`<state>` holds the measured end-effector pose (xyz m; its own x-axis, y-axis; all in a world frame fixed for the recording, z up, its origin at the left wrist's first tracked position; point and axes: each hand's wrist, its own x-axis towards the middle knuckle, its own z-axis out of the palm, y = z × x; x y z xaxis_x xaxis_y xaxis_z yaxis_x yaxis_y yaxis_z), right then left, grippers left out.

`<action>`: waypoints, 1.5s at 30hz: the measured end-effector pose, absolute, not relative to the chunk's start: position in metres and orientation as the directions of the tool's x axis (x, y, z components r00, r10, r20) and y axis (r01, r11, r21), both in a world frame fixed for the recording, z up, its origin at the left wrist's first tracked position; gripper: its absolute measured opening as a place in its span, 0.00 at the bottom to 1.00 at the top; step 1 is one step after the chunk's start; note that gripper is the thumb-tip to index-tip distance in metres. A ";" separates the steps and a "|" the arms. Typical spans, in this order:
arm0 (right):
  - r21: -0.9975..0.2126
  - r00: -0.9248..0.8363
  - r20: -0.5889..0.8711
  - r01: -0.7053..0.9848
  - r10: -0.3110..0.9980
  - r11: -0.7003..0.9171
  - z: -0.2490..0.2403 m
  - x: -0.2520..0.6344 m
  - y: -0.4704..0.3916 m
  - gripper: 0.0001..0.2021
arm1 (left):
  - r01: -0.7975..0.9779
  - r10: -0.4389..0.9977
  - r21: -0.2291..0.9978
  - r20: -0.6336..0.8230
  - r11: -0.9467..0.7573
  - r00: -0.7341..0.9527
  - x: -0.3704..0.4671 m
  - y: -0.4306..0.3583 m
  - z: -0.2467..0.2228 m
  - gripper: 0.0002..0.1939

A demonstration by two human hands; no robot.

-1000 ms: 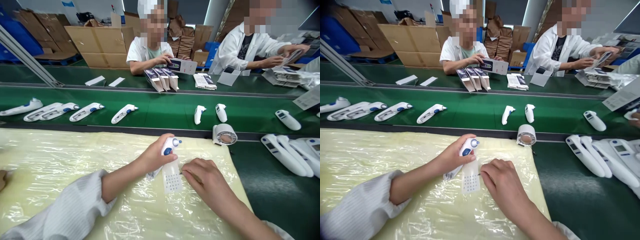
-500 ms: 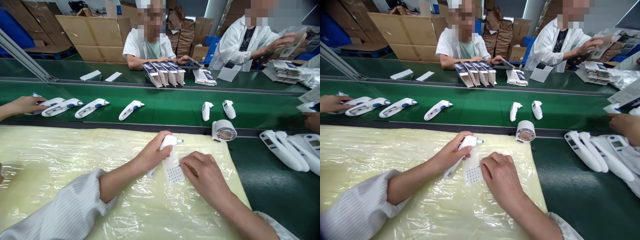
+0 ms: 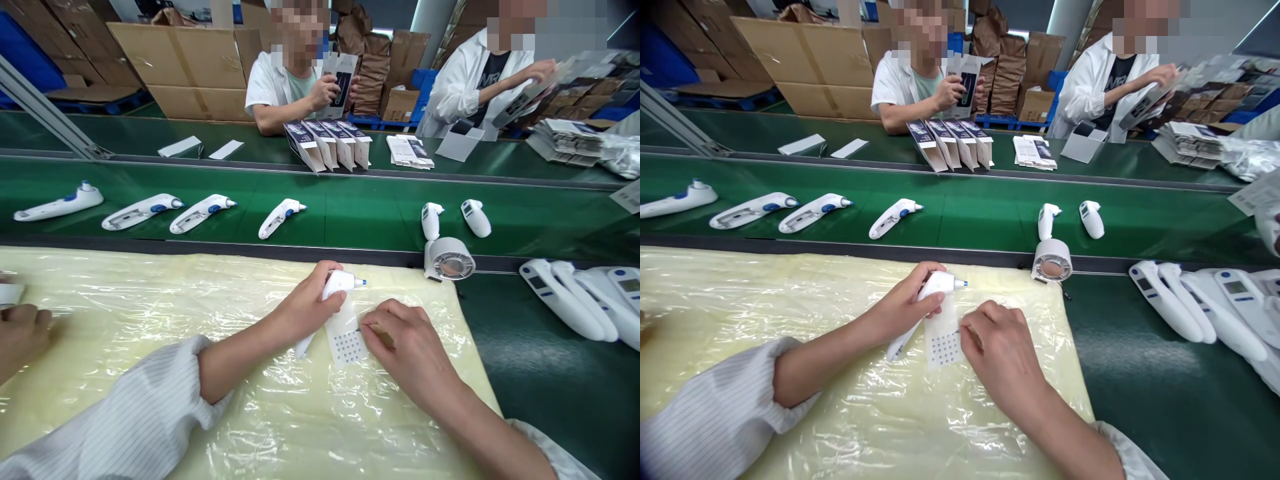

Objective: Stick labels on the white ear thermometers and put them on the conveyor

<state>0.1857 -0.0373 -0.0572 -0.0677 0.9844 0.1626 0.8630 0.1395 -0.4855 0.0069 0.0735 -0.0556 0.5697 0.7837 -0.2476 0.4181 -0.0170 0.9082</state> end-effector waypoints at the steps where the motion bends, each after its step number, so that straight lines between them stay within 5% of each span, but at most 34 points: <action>1: -0.488 -0.061 0.161 0.863 0.985 0.133 -0.057 0.185 -0.037 0.06 | 0.418 0.784 0.908 -0.244 -0.021 0.570 0.007 0.073 -0.055 0.19; 8: -0.485 -0.040 0.176 0.866 0.984 0.122 -0.061 0.184 -0.037 0.04 | 0.417 0.792 0.909 -0.251 -0.004 0.556 0.008 0.074 -0.057 0.19; 16: -0.820 0.170 0.122 0.572 0.978 0.002 -0.022 0.188 -0.022 0.07 | 0.322 0.821 0.945 -0.227 0.055 0.524 0.008 0.064 -0.039 0.20; 20: -0.805 0.169 0.218 0.588 0.961 0.079 -0.005 0.180 -0.004 0.05 | 0.301 0.808 0.953 -0.210 0.043 0.550 0.005 0.053 -0.027 0.25; 45: -0.706 0.138 0.311 0.696 0.940 0.131 -0.015 0.165 0.002 0.03 | 0.202 0.820 0.966 -0.246 0.162 0.517 0.007 0.048 -0.038 0.17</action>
<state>0.1648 0.0020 -0.0150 0.1382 0.9403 0.3109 0.6956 0.1313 -0.7063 0.0074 0.0484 -0.0380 0.5174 0.8198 -0.2456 0.2025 0.1616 0.9659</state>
